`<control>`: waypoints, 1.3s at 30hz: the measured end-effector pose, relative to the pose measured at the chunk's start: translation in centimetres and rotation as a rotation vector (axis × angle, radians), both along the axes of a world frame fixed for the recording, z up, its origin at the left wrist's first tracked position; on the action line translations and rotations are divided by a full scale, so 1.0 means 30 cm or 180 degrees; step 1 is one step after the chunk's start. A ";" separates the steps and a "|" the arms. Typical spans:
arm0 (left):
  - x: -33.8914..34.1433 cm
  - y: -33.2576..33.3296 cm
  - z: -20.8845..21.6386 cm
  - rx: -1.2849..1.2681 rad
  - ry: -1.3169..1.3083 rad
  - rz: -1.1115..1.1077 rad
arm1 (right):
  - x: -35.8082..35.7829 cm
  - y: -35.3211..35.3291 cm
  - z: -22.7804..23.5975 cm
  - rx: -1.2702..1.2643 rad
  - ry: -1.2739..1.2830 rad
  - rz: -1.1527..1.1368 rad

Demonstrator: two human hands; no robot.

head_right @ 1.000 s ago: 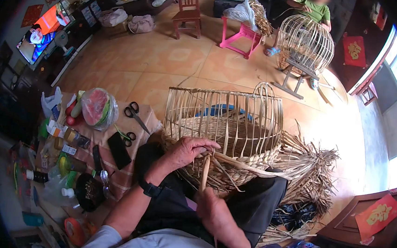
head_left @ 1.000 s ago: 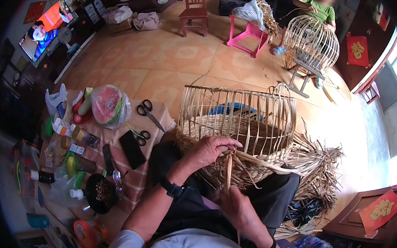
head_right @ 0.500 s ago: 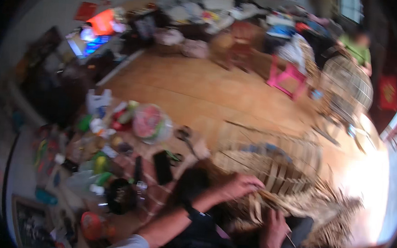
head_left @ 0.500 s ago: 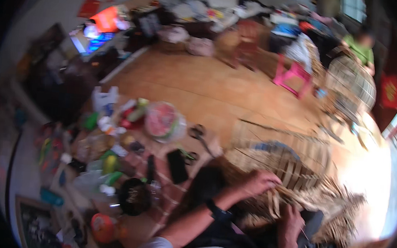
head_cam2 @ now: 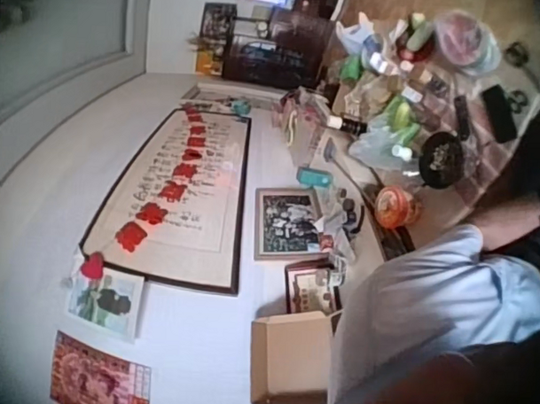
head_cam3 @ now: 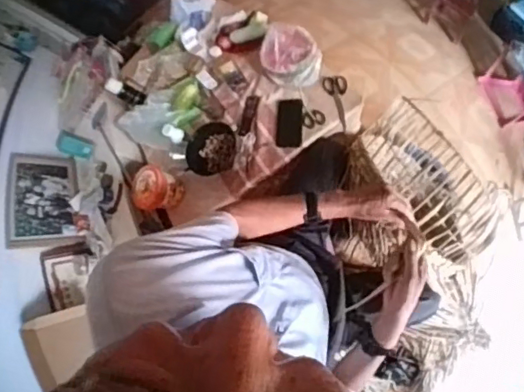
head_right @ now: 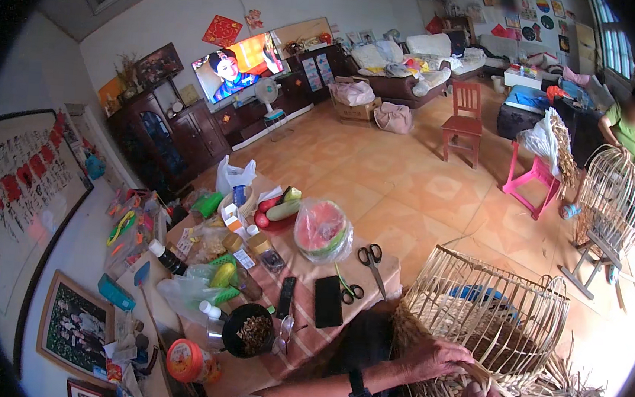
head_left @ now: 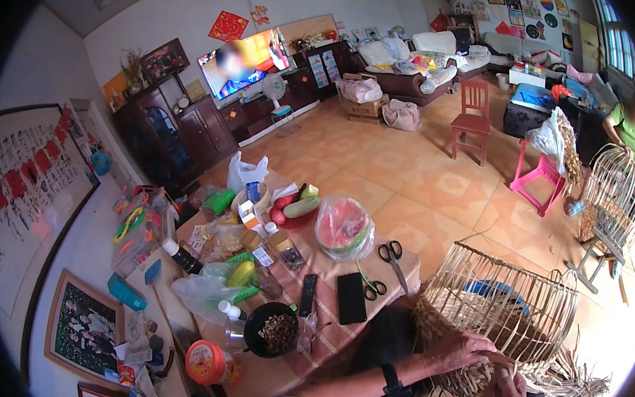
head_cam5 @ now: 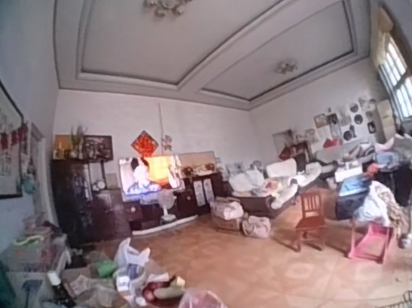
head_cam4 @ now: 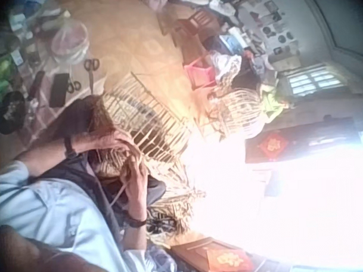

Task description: Weaving a bamboo or wicker basket by hand.

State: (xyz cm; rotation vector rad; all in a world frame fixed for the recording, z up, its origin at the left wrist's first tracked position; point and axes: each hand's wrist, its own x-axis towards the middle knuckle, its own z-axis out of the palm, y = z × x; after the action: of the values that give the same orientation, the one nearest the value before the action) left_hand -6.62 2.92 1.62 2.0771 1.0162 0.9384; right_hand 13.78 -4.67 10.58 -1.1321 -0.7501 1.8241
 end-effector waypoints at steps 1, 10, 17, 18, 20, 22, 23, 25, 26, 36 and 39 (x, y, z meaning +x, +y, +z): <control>0.013 -0.003 -0.032 0.0203 -0.0144 0.0186 | -0.026 0.009 0.047 -0.0149 -0.0203 -0.0235; 0.060 0.005 -0.092 0.0122 0.0123 0.0721 | 0.164 0.142 -0.197 0.1331 0.0082 -0.1137; 0.035 0.016 -0.111 0.0778 0.0357 0.0694 | -0.124 0.211 -0.184 0.2233 -0.2444 -0.0324; 0.046 0.011 -0.095 0.0520 0.0391 0.0684 | -0.109 0.244 -0.204 0.1917 -0.1856 -0.0400; 0.058 -0.005 -0.056 0.0262 0.0434 0.0694 | -0.056 0.319 -0.270 0.1531 -0.1257 -0.0610; 0.070 -0.019 -0.031 0.0586 0.0516 0.0879 | -0.033 0.313 -0.228 0.1170 -0.1186 -0.0864; 0.080 -0.028 -0.024 0.0227 0.0931 0.0747 | -0.010 0.326 -0.247 0.1079 -0.1220 -0.0954; 0.120 -0.064 -0.045 0.1136 0.1342 0.0933 | 0.016 0.342 -0.260 0.0983 -0.1262 -0.1029; 0.130 -0.077 -0.042 0.2050 0.1755 0.1101 | 0.020 0.344 -0.246 0.1167 -0.1203 -0.0890; 0.244 -0.038 -0.174 0.1120 0.2980 0.1382 | -0.005 0.335 -0.200 0.2138 -0.1841 -0.0099; 0.242 -0.030 -0.181 0.0805 0.2508 0.1051 | 0.050 0.359 -0.217 0.4311 -0.4025 0.0711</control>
State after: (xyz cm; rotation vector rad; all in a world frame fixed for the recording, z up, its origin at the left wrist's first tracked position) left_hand 0.65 2.03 -3.81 2.6165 1.7494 0.3769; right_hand 15.28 6.09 4.06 -1.0489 -2.3449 0.1428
